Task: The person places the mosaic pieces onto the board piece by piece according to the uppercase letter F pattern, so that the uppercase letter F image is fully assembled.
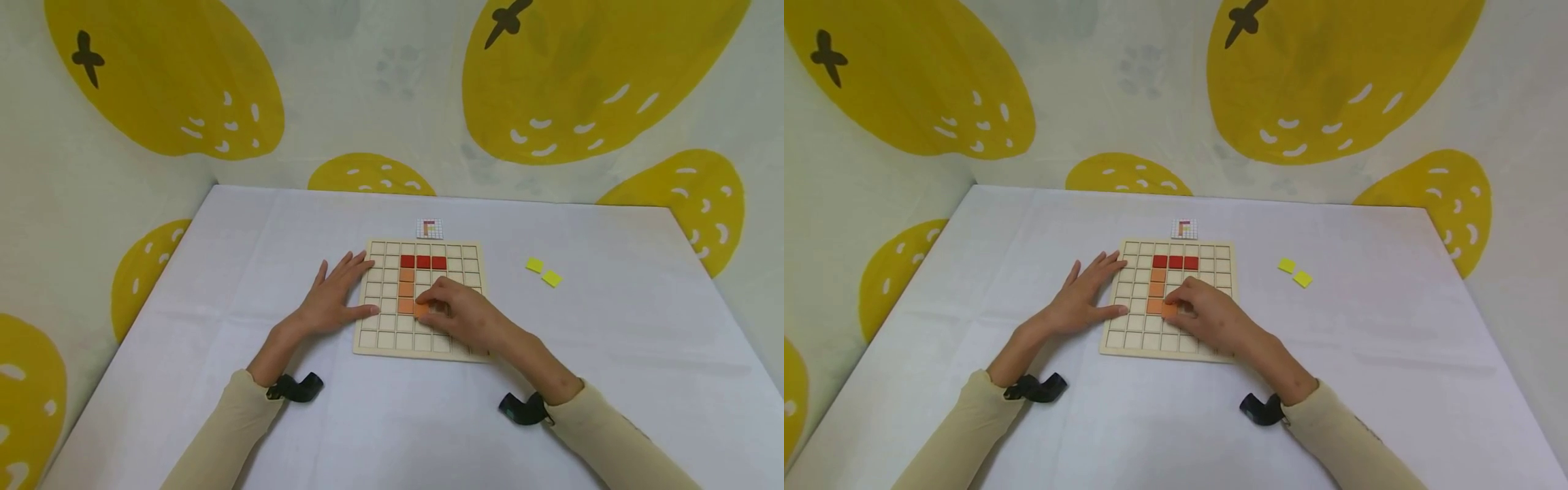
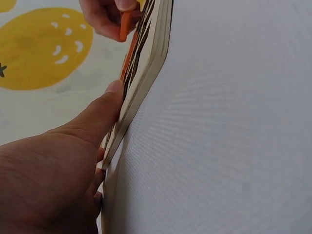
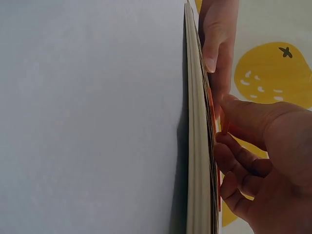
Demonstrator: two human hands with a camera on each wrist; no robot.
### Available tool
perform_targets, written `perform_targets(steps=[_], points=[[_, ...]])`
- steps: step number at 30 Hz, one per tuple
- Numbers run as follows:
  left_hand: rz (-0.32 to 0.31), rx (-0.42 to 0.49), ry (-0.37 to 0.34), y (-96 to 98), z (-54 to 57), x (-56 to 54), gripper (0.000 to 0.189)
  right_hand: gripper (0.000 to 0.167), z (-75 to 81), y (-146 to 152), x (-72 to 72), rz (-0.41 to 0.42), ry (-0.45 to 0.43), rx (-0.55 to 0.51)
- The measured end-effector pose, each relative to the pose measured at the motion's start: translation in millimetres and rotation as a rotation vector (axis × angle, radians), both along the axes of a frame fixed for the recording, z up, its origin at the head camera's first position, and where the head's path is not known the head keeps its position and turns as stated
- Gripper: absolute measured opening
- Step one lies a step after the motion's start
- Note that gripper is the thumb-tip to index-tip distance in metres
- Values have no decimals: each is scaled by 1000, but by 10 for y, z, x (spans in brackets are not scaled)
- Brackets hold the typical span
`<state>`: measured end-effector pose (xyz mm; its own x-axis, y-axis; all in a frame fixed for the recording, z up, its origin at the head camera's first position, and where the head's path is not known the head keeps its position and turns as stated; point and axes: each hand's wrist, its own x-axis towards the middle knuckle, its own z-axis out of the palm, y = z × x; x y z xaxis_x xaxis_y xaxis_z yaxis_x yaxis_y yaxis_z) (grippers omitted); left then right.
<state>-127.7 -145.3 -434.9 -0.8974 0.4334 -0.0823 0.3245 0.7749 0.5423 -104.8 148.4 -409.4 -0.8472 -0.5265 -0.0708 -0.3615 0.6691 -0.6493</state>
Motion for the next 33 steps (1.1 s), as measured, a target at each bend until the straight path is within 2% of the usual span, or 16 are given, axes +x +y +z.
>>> perform_targets(steps=[8,12,18,33], points=[[-1,3,0,7,14,-4,90,29,-9,-110,40,-19,0,-18],[-2,-1,3,7,4,-4,90,26,-15,-156,57,2,32,-22],[-2,-1,5,3,-2,1,90,26,-28,-207,71,34,82,-4],[-5,4,11,8,6,3,90,26,-41,-268,99,32,91,48]])
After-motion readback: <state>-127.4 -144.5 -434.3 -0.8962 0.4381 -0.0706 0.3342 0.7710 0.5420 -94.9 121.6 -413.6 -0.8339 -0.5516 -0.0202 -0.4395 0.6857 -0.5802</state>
